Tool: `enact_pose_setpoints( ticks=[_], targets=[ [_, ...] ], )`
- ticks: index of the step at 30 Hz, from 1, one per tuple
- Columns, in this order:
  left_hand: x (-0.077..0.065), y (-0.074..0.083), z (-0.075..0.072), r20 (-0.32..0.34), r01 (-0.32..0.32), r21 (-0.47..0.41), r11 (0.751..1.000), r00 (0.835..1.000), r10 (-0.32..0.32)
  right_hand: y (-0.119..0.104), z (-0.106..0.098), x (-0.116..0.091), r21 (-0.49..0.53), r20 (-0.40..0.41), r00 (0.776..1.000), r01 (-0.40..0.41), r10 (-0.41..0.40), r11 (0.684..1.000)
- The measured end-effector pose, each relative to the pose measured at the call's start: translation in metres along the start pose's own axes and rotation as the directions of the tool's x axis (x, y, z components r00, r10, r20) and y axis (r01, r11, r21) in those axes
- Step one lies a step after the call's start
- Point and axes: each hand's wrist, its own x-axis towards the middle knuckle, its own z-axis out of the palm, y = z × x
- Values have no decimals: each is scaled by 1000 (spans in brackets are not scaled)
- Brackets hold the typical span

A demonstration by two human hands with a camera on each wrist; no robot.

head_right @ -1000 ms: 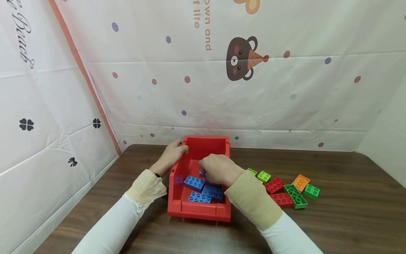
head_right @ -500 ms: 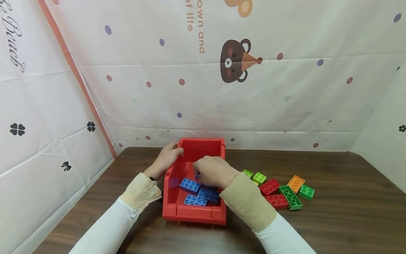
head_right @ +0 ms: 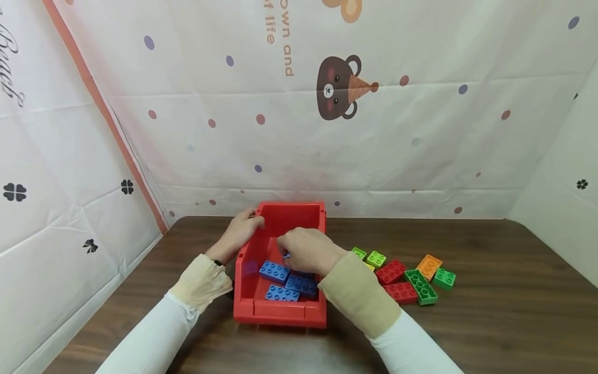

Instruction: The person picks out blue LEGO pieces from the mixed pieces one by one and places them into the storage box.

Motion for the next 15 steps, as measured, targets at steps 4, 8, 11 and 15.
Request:
enact_pose_setpoints(
  ticks=[4,8,11,15],
  targets=[
    [-2,-2,0,1,0,-6,1000,1000,0,-1,2,0,11,5,1000,-4,4,1000],
    [-2,-1,0,1,1,-9,1000,1000,-1,0,2,1,1,-5,1000,4,-4,1000],
    [-2,0,-1,-1,1,-6,1000,1000,-1,0,1,1,1,-6,1000,4,-4,1000],
    [-1,1,-1,-9,-6,5,1000,1000,6,0,0,1,1,-11,1000,3,-3,1000]
  ],
)
